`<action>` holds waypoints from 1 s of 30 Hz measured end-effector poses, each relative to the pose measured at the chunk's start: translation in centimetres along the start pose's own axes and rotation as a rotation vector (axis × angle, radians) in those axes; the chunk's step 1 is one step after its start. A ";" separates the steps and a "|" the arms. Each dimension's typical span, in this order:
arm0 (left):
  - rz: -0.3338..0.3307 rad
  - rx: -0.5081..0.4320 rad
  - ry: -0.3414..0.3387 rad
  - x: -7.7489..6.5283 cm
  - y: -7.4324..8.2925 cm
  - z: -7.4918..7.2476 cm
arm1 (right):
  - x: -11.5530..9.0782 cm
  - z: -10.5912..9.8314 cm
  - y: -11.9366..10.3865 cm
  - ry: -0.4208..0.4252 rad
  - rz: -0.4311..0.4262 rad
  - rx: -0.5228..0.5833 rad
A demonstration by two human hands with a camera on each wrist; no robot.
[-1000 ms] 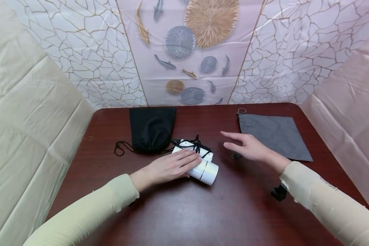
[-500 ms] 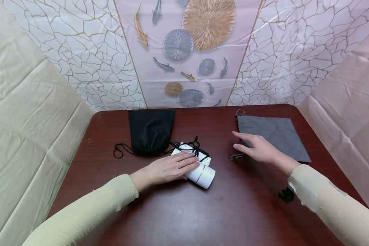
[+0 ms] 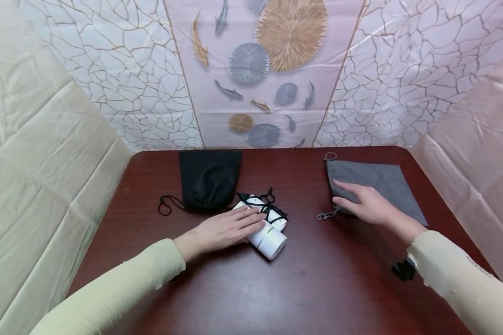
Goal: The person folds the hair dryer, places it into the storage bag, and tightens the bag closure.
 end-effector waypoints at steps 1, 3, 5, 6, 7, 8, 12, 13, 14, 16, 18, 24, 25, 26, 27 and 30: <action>-0.020 -0.004 -0.014 -0.1 -0.1 -0.1 | -0.1 0.0 0.0 -0.001 -0.003 -0.006; -0.064 -0.016 -0.060 -0.1 -0.2 -0.6 | -0.1 -0.1 -0.1 -0.005 -0.010 -0.019; -0.125 -0.031 -0.107 -0.1 -0.4 -1.4 | -0.1 -0.3 -0.4 -0.013 -0.017 -0.035; -0.160 -0.039 -0.133 0.0 -0.6 -2.0 | -0.1 -0.4 -0.5 -0.020 -0.021 -0.044; -0.196 -0.041 -0.163 0.0 -0.7 -2.5 | -0.1 -0.5 -0.7 -0.026 -0.023 -0.054; -0.235 -0.052 -0.185 0.0 -0.9 -3.2 | -0.1 -0.6 -0.8 -0.031 -0.028 -0.063; -0.394 -0.099 -0.234 -0.4 -2.0 -5.5 | -0.1 -1.2 -1.6 -0.045 -0.051 -0.125; -0.431 -0.108 -0.237 -0.5 -2.4 -6.0 | -0.1 -1.3 -1.8 -0.044 -0.056 -0.142; -0.467 -0.117 -0.236 -0.7 -2.7 -6.4 | -0.2 -1.5 -2.1 -0.043 -0.062 -0.158; -0.541 -0.126 -0.241 -1.2 -3.6 -6.9 | -0.2 -1.6 -2.4 -0.036 -0.074 -0.188; -0.618 -0.150 -0.244 -1.8 -4.4 -7.3 | -0.2 -1.7 -2.7 -0.024 -0.085 -0.208; -0.830 -0.245 -0.211 -4.1 -6.0 -7.8 | -0.3 -1.4 -3.4 -0.008 -0.100 -0.235; -0.859 -0.255 -0.200 -4.5 -6.2 -7.9 | -0.3 -1.3 -3.4 -0.011 -0.096 -0.235; -0.885 -0.263 -0.190 -4.8 -6.2 -7.9 | -0.2 -1.2 -3.4 -0.016 -0.094 -0.238; -0.911 -0.269 -0.182 -5.1 -6.2 -8.0 | -0.2 -1.2 -3.4 -0.018 -0.089 -0.237; -0.983 -0.289 -0.177 -5.8 -6.1 -8.2 | -0.1 -1.1 -3.3 -0.021 -0.077 -0.237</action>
Point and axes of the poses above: each hand's wrist, its own x-axis towards the middle knuckle, its own z-axis out of the palm, y = z × x, the point moved 4 cm from there along x, towards the middle knuckle, and after that the axes turned 7 degrees about -z, right-handed, at the moved point
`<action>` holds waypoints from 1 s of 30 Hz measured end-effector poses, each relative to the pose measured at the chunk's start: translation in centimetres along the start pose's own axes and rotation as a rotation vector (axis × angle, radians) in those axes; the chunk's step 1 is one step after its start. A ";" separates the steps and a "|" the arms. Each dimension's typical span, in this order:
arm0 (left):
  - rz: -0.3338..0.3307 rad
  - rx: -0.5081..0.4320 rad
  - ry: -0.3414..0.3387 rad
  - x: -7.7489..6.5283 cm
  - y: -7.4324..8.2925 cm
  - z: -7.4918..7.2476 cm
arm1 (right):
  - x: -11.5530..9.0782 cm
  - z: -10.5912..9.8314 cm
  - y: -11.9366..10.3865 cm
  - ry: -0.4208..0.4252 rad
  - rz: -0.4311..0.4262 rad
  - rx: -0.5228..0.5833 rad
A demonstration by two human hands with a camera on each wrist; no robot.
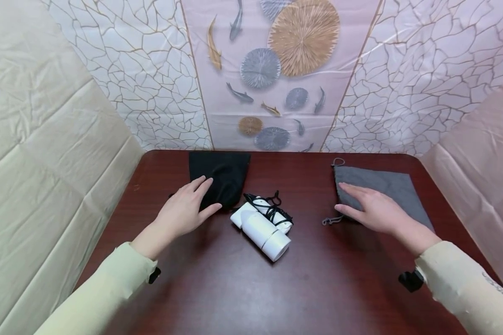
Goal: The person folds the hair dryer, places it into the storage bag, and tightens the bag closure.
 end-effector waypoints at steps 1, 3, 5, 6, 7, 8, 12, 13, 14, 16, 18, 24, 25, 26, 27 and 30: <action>-0.024 -0.010 -0.006 -0.2 -0.1 0.1 | 0.0 0.1 0.1 -0.002 0.005 -0.002; -0.070 -0.024 -0.025 -0.6 -0.4 0.3 | 0.2 0.2 0.3 -0.009 0.018 -0.005; -0.103 -0.037 -0.046 -0.9 -0.6 0.6 | 0.4 0.4 0.6 -0.024 0.033 -0.022; -0.115 -0.045 -0.054 -1.0 -0.6 0.7 | 0.5 0.5 0.9 -0.034 0.042 -0.033; -0.121 -0.051 -0.057 -1.2 -0.7 0.9 | 0.6 0.6 1.2 -0.045 0.051 -0.045; -0.123 -0.059 -0.058 -1.3 -0.7 1.1 | 0.8 0.7 1.5 -0.054 0.060 -0.057; -0.125 -0.078 -0.061 -1.8 -0.6 1.7 | 1.8 0.9 3.0 -0.096 0.096 -0.099; -0.124 -0.079 -0.060 -1.9 -0.6 1.8 | 2.1 0.9 3.4 -0.109 0.105 -0.108; -0.124 -0.080 -0.062 -2.0 -0.5 2.0 | 2.4 0.9 3.8 -0.121 0.115 -0.116; -0.120 -0.077 -0.061 -2.2 -0.3 2.3 | 3.1 1.0 4.6 -0.146 0.136 -0.133; -0.112 -0.080 -0.057 -2.3 0.0 2.6 | 3.8 1.0 5.4 -0.166 0.152 -0.149; -0.092 -0.092 -0.053 -2.7 0.7 3.4 | 5.4 1.5 7.0 -0.223 0.194 -0.176; -0.090 -0.091 -0.054 -2.7 0.7 3.5 | 5.7 1.6 7.2 -0.233 0.203 -0.179; -0.087 -0.090 -0.055 -2.8 0.8 3.6 | 5.9 1.8 7.4 -0.241 0.212 -0.181; -0.085 -0.090 -0.056 -2.8 0.9 3.7 | 6.1 1.9 7.5 -0.246 0.219 -0.183; -0.088 -0.087 -0.059 -3.0 1.0 3.9 | 6.7 2.6 7.9 -0.264 0.234 -0.193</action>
Point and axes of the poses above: each hand's wrist, its own x-axis towards the middle knuckle, its own z-axis out of the palm, y = z × x, the point moved 4 cm from there along x, towards the middle knuckle, and after that the axes turned 7 degrees about -z, right-handed, at the moved point
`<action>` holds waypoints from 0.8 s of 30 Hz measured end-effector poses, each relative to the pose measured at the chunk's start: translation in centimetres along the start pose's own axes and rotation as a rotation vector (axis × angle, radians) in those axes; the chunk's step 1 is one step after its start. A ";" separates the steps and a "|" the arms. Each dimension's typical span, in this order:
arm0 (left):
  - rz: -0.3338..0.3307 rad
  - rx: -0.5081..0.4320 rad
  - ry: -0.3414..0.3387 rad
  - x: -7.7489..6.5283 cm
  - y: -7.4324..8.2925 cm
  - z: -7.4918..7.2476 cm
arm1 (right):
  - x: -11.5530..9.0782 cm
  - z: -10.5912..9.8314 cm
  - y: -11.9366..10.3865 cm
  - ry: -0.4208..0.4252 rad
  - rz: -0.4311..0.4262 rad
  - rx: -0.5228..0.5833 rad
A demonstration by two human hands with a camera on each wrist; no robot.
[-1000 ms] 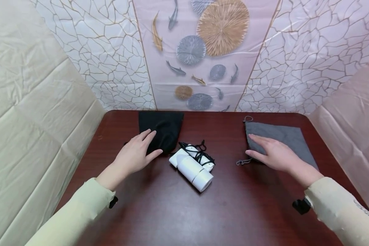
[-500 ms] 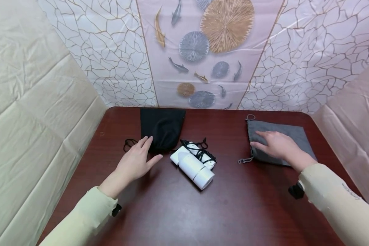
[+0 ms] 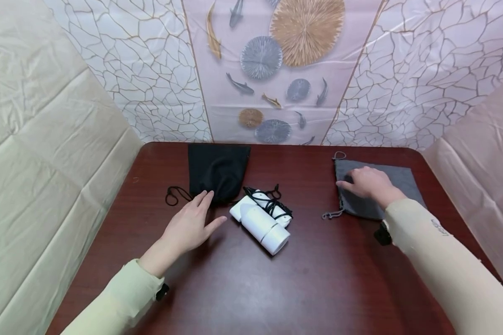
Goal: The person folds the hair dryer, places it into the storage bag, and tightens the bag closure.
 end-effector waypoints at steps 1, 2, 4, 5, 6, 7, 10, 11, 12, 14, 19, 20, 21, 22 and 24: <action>-0.002 0.001 -0.002 0.0 0.1 0.0 | 0.2 0.2 0.0 -0.003 0.002 -0.001; -0.006 0.002 -0.006 -0.1 0.1 0.1 | 0.5 0.3 0.0 -0.006 -0.001 -0.004; -0.008 0.006 -0.012 -0.1 0.2 0.2 | 0.9 0.7 -0.1 -0.011 -0.004 -0.007; -0.009 0.009 -0.015 -0.2 0.3 0.2 | 1.0 0.8 -0.3 -0.009 -0.009 -0.009; -0.009 0.013 -0.016 -0.2 0.4 0.3 | 1.1 1.0 -0.4 -0.006 -0.012 -0.012; -0.007 0.015 -0.016 -0.2 0.5 0.3 | 1.2 1.1 -0.5 0.000 -0.017 -0.017; 0.013 0.024 0.000 -0.3 0.8 0.6 | 1.3 1.5 -0.8 0.019 -0.035 -0.056; 0.021 0.026 0.007 -0.4 1.0 0.6 | 1.3 1.5 -0.9 0.027 -0.044 -0.070; 0.031 0.027 0.014 -0.4 1.1 0.7 | 1.3 1.6 -1.0 0.031 -0.051 -0.082; 0.049 0.031 0.024 -0.4 1.4 0.9 | 1.3 1.7 -1.1 0.038 -0.068 -0.097; 0.075 0.040 0.027 -0.5 2.4 1.0 | 0.9 1.6 -1.0 0.054 -0.116 -0.080; 0.079 0.039 0.025 -0.5 2.6 1.1 | 0.8 1.6 -0.9 0.063 -0.130 -0.077; 0.081 0.037 0.020 -0.5 2.8 1.1 | 0.7 1.5 -0.9 0.074 -0.146 -0.075; 0.083 0.036 0.015 -0.6 3.0 1.1 | 0.6 1.5 -0.9 0.085 -0.161 -0.072; 0.082 0.027 0.001 -0.7 3.4 1.3 | 0.4 1.4 -0.8 0.108 -0.185 -0.064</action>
Point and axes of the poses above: each hand's wrist, its own x-axis towards the middle knuckle, its own z-axis out of the palm, y = z × x, the point moved 4 cm from there along x, towards the middle knuckle, and after that the axes turned 7 degrees about -z, right-handed, at the moved point
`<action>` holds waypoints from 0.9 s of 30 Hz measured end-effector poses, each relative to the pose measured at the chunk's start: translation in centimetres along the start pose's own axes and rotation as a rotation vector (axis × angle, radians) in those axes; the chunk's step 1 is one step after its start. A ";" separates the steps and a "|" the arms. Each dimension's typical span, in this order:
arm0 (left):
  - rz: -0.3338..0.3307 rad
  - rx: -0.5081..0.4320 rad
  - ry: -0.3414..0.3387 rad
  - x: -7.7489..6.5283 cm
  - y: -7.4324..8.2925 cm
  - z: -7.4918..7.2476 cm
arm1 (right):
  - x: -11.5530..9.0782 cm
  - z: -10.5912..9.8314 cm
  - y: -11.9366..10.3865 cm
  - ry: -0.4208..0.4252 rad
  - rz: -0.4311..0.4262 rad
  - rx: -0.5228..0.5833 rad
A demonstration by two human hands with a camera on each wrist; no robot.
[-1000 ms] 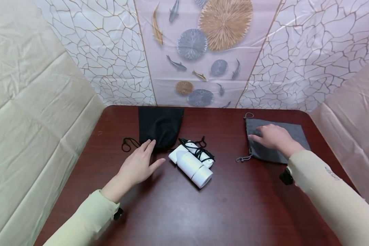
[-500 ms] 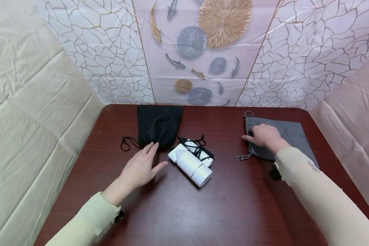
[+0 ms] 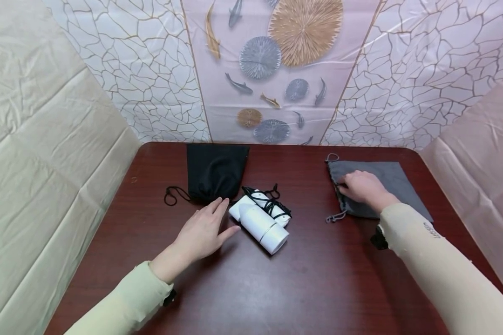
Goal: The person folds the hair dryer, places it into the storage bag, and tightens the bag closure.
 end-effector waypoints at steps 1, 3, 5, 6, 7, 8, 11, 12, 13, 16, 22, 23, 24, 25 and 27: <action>-0.003 -0.004 -0.009 0.0 0.2 0.1 | -0.2 0.0 0.1 0.011 -0.005 0.008; -0.009 -0.013 -0.024 0.0 0.8 0.2 | -0.6 -0.3 0.3 0.040 -0.002 0.038; -0.014 -0.023 -0.030 -0.1 1.4 0.4 | -1.0 -0.6 0.6 0.066 0.016 0.077; -0.015 -0.028 -0.032 -0.1 1.8 0.4 | -1.3 -0.7 0.7 0.081 0.024 0.096; -0.015 -0.033 -0.034 -0.1 2.2 0.5 | -1.5 -0.9 0.9 0.097 0.036 0.121; -0.015 -0.041 -0.033 -0.2 2.6 0.5 | -1.7 -1.2 0.9 0.118 0.045 0.143; -0.011 -0.058 -0.036 -0.1 3.6 0.7 | -2.3 -1.8 1.1 0.181 0.058 0.194; -0.010 -0.062 -0.037 -0.1 3.9 0.8 | -2.5 -1.9 1.2 0.203 0.057 0.214; -0.010 -0.065 -0.037 -0.1 4.2 0.9 | -2.7 -2.1 1.2 0.227 0.057 0.235; -0.014 -0.070 -0.030 0.1 5.0 1.3 | -3.2 -2.3 1.3 0.287 0.048 0.283; -0.015 -0.074 -0.002 0.3 5.9 2.0 | -4.1 -2.5 1.3 0.363 0.066 0.370; -0.014 -0.076 0.001 0.3 6.0 2.1 | -4.3 -2.5 1.3 0.373 0.071 0.389; -0.013 -0.078 0.006 0.3 6.1 2.2 | -4.4 -2.5 1.2 0.381 0.076 0.407; -0.012 -0.079 0.012 0.3 6.2 2.3 | -4.5 -2.5 1.2 0.390 0.078 0.423; -0.010 -0.081 0.024 0.4 6.3 2.5 | -4.7 -2.4 1.0 0.411 0.080 0.446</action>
Point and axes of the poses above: each hand's wrist, its own x-axis towards the middle knuckle, its own z-axis out of the palm, y = z × x, the point moved 4 cm from there along x, towards the middle knuckle, and after that the axes turned 7 degrees about -z, right-handed, at the moved point
